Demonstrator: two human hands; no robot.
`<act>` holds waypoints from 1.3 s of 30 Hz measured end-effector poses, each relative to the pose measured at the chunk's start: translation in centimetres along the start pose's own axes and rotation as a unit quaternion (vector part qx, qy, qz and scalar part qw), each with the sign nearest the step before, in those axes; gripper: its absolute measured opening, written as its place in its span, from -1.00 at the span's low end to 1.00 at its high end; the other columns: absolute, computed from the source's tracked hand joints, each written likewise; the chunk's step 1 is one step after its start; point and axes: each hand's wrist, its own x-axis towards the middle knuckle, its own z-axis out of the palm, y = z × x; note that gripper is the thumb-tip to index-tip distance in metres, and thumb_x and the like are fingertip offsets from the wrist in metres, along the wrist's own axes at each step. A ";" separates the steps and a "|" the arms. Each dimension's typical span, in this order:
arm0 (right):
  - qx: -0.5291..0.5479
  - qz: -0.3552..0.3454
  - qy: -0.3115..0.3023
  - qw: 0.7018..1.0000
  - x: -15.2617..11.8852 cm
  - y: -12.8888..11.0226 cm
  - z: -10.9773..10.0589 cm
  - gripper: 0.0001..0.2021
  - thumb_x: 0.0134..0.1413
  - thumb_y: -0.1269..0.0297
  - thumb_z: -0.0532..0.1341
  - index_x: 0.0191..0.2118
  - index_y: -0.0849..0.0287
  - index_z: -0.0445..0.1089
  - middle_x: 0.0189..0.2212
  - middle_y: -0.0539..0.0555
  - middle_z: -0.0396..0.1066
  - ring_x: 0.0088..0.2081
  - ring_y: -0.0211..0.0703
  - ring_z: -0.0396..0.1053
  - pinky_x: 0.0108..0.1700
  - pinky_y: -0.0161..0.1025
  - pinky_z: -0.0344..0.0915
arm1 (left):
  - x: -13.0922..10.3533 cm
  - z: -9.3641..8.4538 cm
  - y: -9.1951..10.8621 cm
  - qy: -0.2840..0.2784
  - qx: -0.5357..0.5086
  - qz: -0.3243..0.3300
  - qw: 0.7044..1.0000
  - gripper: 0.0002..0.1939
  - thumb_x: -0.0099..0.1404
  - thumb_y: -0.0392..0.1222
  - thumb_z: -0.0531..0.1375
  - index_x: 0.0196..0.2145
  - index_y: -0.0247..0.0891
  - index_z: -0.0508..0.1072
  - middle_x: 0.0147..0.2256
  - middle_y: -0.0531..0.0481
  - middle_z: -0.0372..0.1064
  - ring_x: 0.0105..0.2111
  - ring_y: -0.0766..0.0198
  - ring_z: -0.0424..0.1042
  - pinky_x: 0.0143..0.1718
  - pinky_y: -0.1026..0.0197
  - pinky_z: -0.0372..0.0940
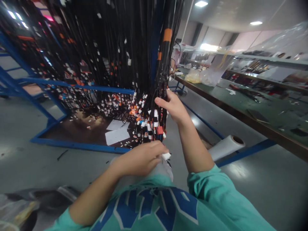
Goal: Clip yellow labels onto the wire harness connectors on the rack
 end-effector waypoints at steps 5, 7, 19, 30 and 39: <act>-0.049 0.004 -0.033 0.998 0.8 -1.1 2.1 -0.59 0.06 -0.15 0.10 -0.38 0.16 0.26 -0.48 -0.01 0.33 -0.40 -0.23 0.33 -0.31 -0.26 0.28 | -4.5 -3.8 -1.8 0.259 0.053 -0.164 0.951 -0.75 0.22 -0.03 0.08 -0.24 -0.20 0.43 0.06 -0.17 0.22 0.10 0.01 0.20 0.08 -0.03 0.16; -0.082 -0.006 -0.048 0.995 1.5 -1.7 3.6 -0.64 0.12 -0.07 0.08 -0.39 0.16 0.25 -0.47 0.01 0.33 -0.38 -0.20 0.33 -0.27 -0.23 0.28 | -4.9 -4.5 -2.7 0.372 0.164 -0.282 0.869 -0.62 0.14 0.10 0.14 -0.21 -0.23 0.41 0.03 -0.22 0.23 0.11 -0.12 0.16 0.11 -0.19 0.05; -0.110 -0.004 -0.154 0.982 7.1 -6.3 12.4 -0.86 0.20 0.31 0.02 -0.28 0.23 0.26 -0.26 0.12 0.38 -0.18 -0.10 0.35 -0.10 -0.17 0.27 | -4.0 -7.3 -7.9 0.457 0.285 -0.405 0.739 0.17 -0.13 0.12 0.33 0.26 -0.43 -0.19 0.22 -0.49 -0.09 0.24 -0.23 -0.07 0.14 -0.23 -0.02; -0.031 -0.111 -0.207 0.971 12.8 -4.3 15.9 -0.73 0.15 0.19 0.08 -0.07 0.18 0.23 -0.16 0.12 0.40 -0.14 -0.10 0.39 -0.08 -0.11 0.35 | -8.8 -16.6 -11.3 0.417 0.280 -0.482 0.718 -0.36 0.07 -0.14 0.15 0.14 -0.08 0.17 -0.01 -0.04 0.38 -0.07 -0.02 0.40 -0.22 0.06 0.35; -0.173 -0.338 0.106 0.919 20.3 -10.6 13.1 -0.72 0.19 0.24 0.04 -0.01 0.15 0.24 -0.09 0.18 0.35 -0.01 -0.04 0.31 0.04 -0.02 0.29 | -15.6 -33.4 -6.6 0.380 0.430 -0.509 0.641 -0.46 0.08 -0.20 0.14 0.06 -0.13 0.29 -0.11 -0.10 0.43 -0.12 -0.08 0.41 -0.24 -0.11 0.34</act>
